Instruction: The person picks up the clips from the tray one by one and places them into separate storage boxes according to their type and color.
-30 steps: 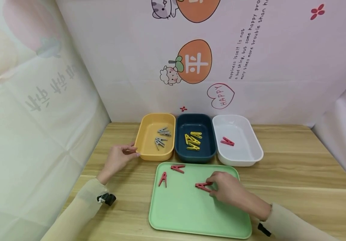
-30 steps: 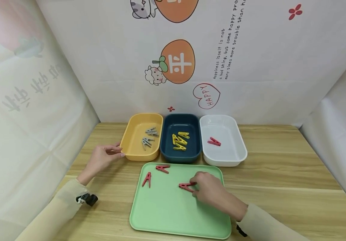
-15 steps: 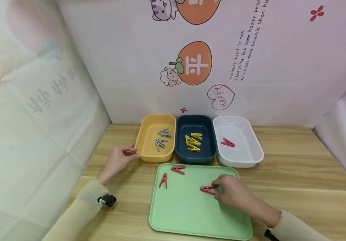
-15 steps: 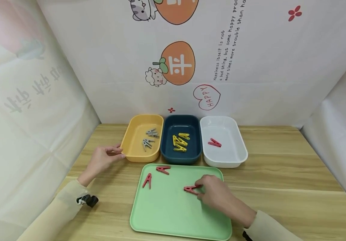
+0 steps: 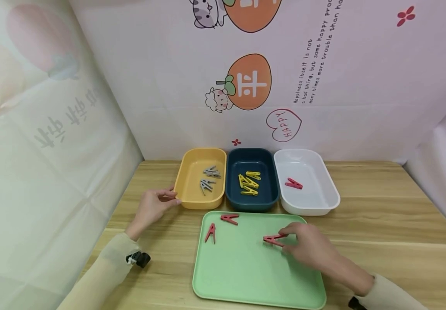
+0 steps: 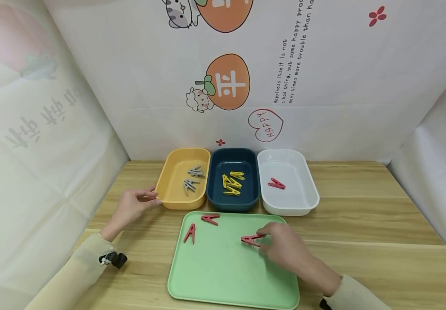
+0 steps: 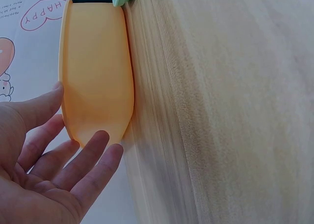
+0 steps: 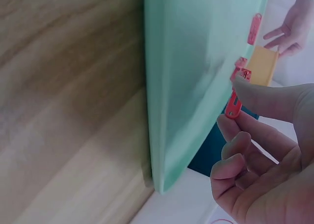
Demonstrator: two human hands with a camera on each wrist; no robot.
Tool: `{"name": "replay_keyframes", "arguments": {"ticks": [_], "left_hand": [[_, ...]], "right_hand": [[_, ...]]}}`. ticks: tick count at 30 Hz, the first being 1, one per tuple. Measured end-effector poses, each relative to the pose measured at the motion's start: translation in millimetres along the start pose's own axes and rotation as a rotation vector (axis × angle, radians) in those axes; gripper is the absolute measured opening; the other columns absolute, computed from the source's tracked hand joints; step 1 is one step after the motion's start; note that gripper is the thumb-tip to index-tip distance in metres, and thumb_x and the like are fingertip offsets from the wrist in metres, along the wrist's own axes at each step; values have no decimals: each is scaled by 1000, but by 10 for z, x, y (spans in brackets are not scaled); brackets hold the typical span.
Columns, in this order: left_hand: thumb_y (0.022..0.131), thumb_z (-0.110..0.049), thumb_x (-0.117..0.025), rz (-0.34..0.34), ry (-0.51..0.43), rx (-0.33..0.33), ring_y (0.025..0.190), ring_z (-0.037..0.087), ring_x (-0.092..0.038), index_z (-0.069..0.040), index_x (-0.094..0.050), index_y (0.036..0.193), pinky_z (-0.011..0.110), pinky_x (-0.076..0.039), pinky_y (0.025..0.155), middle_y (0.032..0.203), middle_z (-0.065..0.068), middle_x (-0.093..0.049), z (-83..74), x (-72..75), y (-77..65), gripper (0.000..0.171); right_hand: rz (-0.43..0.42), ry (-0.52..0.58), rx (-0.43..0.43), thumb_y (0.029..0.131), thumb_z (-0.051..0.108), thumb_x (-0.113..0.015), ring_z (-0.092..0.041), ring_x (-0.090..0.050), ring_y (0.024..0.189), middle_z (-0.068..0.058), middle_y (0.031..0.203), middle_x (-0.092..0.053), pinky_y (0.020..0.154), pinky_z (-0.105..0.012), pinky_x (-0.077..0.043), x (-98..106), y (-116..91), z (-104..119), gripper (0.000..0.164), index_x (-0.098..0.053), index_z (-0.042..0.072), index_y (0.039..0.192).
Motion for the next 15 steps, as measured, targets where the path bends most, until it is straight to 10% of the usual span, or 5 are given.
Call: {"name": "replay_keyframes", "arguments": {"ticks": [15], "left_hand": [[87, -15, -90, -3, -1, 2, 106, 33, -75, 0, -80, 106, 32, -62, 81, 137, 17, -67, 11, -3, 4, 26]], "right_hand": [[-89, 22, 43, 80, 6, -92, -22, -60, 80, 0, 102, -77, 65, -32, -49, 438, 50, 40, 29, -83, 11, 107]]}}
Point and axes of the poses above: each hand's wrist, its own y-axis towards the middle knuckle, its own x-axis out of the back of the hand, z = x × y, the point moved 2 cm from there along y, towards the middle knuckle
